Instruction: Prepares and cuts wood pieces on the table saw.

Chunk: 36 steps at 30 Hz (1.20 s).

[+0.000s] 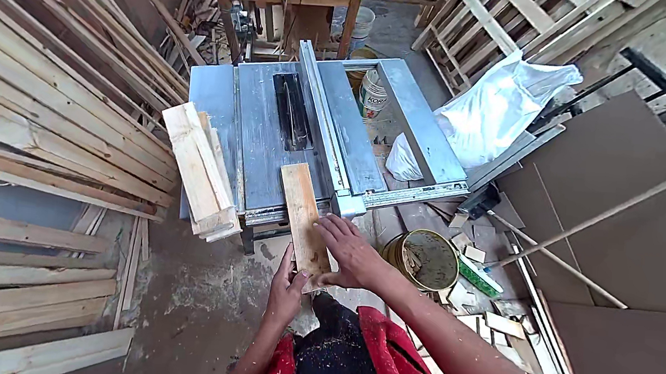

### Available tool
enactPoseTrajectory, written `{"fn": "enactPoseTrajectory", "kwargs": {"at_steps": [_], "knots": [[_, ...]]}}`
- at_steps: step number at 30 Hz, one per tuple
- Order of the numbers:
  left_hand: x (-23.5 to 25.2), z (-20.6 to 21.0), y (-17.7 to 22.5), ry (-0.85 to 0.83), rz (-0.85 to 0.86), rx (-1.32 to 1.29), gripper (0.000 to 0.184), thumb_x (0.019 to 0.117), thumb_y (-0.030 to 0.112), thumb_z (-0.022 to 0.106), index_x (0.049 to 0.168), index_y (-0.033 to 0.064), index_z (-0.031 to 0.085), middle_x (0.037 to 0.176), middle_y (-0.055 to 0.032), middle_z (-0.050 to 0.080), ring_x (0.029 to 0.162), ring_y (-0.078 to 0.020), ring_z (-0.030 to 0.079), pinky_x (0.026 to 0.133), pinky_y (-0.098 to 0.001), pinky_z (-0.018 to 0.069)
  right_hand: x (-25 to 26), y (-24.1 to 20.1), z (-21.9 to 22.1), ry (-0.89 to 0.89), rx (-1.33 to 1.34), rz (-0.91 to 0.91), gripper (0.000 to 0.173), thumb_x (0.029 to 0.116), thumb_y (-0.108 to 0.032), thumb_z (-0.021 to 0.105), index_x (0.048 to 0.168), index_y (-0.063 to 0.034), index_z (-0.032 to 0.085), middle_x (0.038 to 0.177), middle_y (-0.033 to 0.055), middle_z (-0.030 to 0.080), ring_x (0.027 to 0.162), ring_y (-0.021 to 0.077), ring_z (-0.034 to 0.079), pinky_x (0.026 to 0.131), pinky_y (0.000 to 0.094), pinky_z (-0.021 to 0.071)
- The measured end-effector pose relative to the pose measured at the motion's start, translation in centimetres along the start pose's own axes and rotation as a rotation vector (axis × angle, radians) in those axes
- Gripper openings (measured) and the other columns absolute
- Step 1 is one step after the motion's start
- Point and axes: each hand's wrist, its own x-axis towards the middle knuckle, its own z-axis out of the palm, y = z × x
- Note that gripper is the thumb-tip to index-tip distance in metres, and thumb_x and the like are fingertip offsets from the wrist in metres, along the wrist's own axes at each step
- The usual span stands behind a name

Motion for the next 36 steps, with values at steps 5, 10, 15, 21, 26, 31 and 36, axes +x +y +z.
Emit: {"fn": "enactPoseTrajectory", "kwargs": {"at_steps": [5, 10, 15, 21, 26, 31, 36], "knots": [[1.1, 1.2, 1.1, 0.296, 0.188, 0.036, 0.059, 0.0940, 0.007, 0.039, 0.151, -0.0085, 0.039, 0.141, -0.0224, 0.058, 0.124, -0.0197, 0.063, 0.106, -0.0369, 0.0529, 1.1, 1.2, -1.9, -0.084, -0.024, -0.033, 0.103, 0.0771, -0.074, 0.072, 0.156, -0.0165, 0.040, 0.166, 0.0077, 0.034, 0.157, 0.0287, 0.020, 0.126, 0.0581, 0.0136], [3.6, -0.4, 4.0, 0.445, 0.130, 0.115, 0.057, 0.0993, 0.011, 0.037, 0.155, -0.0008, 0.037, 0.133, -0.0199, 0.062, 0.100, -0.0216, 0.071, 0.079, -0.0401, 0.0618, 0.8, 0.9, -2.1, 0.097, 0.077, -0.003, 0.075, 0.0888, -0.067, 0.065, 0.147, -0.0221, 0.053, 0.158, 0.0012, 0.046, 0.152, 0.0235, 0.033, 0.123, 0.0573, 0.0251], [5.8, -0.6, 6.8, 0.406, 0.085, 0.202, 0.054, 0.1072, 0.017, 0.035, 0.161, 0.0171, 0.033, 0.143, -0.0175, 0.057, 0.101, -0.0308, 0.070, 0.077, -0.0525, 0.0605, 1.8, 0.5, -1.8, 0.111, 0.030, -0.063, 0.079, 0.0862, -0.061, 0.073, 0.148, -0.0168, 0.050, 0.158, 0.0059, 0.045, 0.151, 0.0255, 0.034, 0.124, 0.0538, 0.0244], [2.8, 2.3, 0.8, 0.220, 0.145, 0.275, 0.058, 0.0971, 0.006, 0.041, 0.153, -0.0071, 0.036, 0.142, -0.0214, 0.058, 0.126, -0.0209, 0.062, 0.108, -0.0388, 0.0515, 2.8, 0.8, -2.3, -0.193, -0.128, -0.043, 0.127, 0.0691, -0.065, 0.085, 0.163, -0.0068, 0.023, 0.172, 0.0164, 0.015, 0.160, 0.0325, 0.005, 0.126, 0.0619, -0.0011], [5.2, 4.5, 2.6, 0.082, 0.013, 0.322, 0.063, 0.1035, 0.010, 0.046, 0.162, 0.0029, 0.024, 0.131, -0.0213, 0.065, 0.090, -0.0226, 0.075, 0.077, -0.0406, 0.0645, 4.8, 2.4, -2.7, -0.208, -0.433, -0.067, 0.138, 0.0525, -0.076, 0.085, 0.156, 0.0009, 0.037, 0.165, 0.0218, 0.031, 0.158, 0.0393, 0.013, 0.125, 0.0645, -0.0016], [6.3, 3.7, 5.6, 0.033, 0.008, 0.324, 0.067, 0.1054, 0.011, 0.048, 0.165, 0.0123, 0.019, 0.150, -0.0175, 0.053, 0.077, -0.0230, 0.074, 0.070, -0.0413, 0.0644, 7.6, 3.4, -3.5, -0.212, -0.568, -0.090, 0.138, 0.0499, -0.082, 0.079, 0.150, 0.0054, 0.043, 0.157, 0.0226, 0.044, 0.154, 0.0408, 0.024, 0.124, 0.0673, 0.0007], [6.8, 2.1, 6.5, -0.010, 0.050, 0.482, 0.068, 0.1047, 0.021, 0.054, 0.165, 0.0143, 0.024, 0.154, -0.0157, 0.049, 0.100, -0.0257, 0.073, 0.086, -0.0474, 0.0625, 8.6, 3.3, -4.0, -0.229, -0.580, -0.106, 0.132, 0.0477, -0.080, 0.078, 0.144, 0.0047, 0.048, 0.148, 0.0202, 0.053, 0.150, 0.0386, 0.035, 0.123, 0.0687, 0.0015]]}}
